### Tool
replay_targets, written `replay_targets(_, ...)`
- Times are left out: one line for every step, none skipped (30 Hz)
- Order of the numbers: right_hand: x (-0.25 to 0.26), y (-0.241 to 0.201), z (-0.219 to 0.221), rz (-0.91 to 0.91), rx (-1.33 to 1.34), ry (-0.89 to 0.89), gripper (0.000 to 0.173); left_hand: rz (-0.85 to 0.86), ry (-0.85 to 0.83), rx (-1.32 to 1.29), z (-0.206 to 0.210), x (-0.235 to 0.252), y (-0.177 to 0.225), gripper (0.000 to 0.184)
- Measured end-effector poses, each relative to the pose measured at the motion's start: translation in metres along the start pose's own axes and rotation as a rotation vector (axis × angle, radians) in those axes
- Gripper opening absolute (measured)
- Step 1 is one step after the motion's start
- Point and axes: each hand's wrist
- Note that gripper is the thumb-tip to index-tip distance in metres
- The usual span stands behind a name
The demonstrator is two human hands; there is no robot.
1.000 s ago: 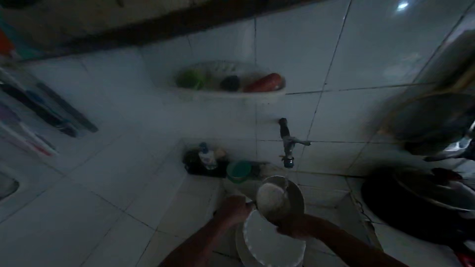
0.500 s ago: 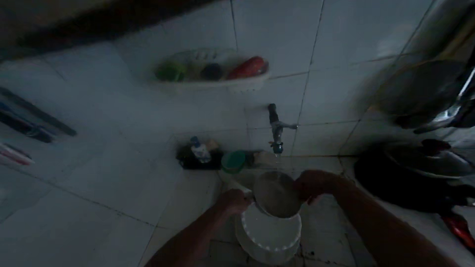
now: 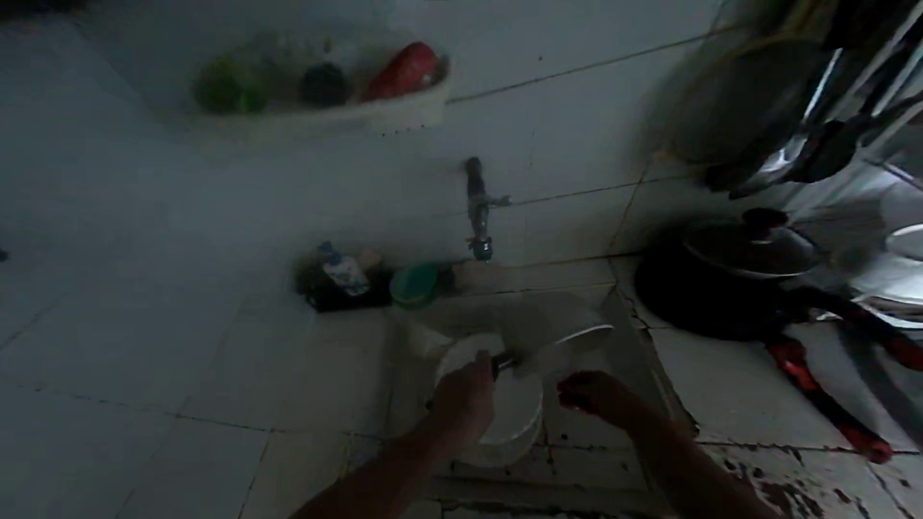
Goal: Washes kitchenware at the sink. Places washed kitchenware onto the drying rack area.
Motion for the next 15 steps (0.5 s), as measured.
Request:
replay_targets(-0.001,0.002,-0.002,-0.018,0.043,0.036,0.021,0.028,0.017,0.011,0.006,0.001,0.007,0.049)
replay_targets(-0.004,0.003,-0.006,-0.045,0.052,0.065,0.022,0.058,0.036,0.023,0.011,0.003,0.013,0.047)
replay_targets(-0.008,0.002,-0.012,-0.081,0.009,0.099,0.023,0.086,0.053,0.029,0.017,0.005,0.019,0.045)
replay_targets(-0.012,0.001,-0.019,-0.115,-0.078,0.150,0.024,0.104,0.065,0.029,0.021,0.007,0.024,0.045)
replay_targets(-0.019,-0.002,-0.028,-0.122,-0.194,0.181,0.028,0.116,0.078,0.027,0.024,0.009,0.029,0.044)
replay_targets(-0.023,-0.003,-0.039,-0.100,-0.291,0.217,0.032,0.124,0.090,0.032,0.026,0.010,0.033,0.044)
replay_targets(-0.030,-0.008,-0.046,-0.039,-0.309,0.232,0.035,0.128,0.099,0.035,0.027,0.011,0.036,0.046)
replay_targets(-0.035,-0.007,-0.056,0.011,-0.262,0.240,0.037,0.134,0.110,0.036,0.029,0.011,0.037,0.047)
replay_targets(-0.042,-0.007,-0.064,0.024,-0.212,0.233,0.038,0.135,0.120,0.026,0.030,0.013,0.036,0.048)
replay_targets(-0.045,-0.008,-0.071,0.024,-0.187,0.217,0.036,0.123,0.110,0.002,0.030,0.016,0.033,0.048)
replay_targets(-0.045,-0.008,-0.078,0.030,-0.185,0.205,0.037,0.107,0.096,-0.036,0.030,0.020,0.027,0.045)
replay_targets(-0.045,-0.011,-0.081,0.049,-0.197,0.200,0.038,0.087,0.070,-0.093,0.029,0.023,0.019,0.044)
replay_targets(-0.044,-0.017,-0.081,0.069,-0.206,0.205,0.039,0.068,0.045,-0.159,0.026,0.025,0.010,0.042)
replay_targets(-0.046,-0.026,-0.078,0.067,-0.212,0.209,0.038,0.054,0.024,-0.227,0.023,0.027,-0.001,0.041)
replay_targets(-0.048,-0.036,-0.072,0.038,-0.218,0.211,0.037,0.036,0.009,-0.299,0.021,0.030,-0.013,0.039)
Point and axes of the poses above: each hand's wrist, its own x-axis towards the middle knuckle, its own z-axis out of the palm, y = z × x, and after that the axes turned 5 degrees about -y, right-handed
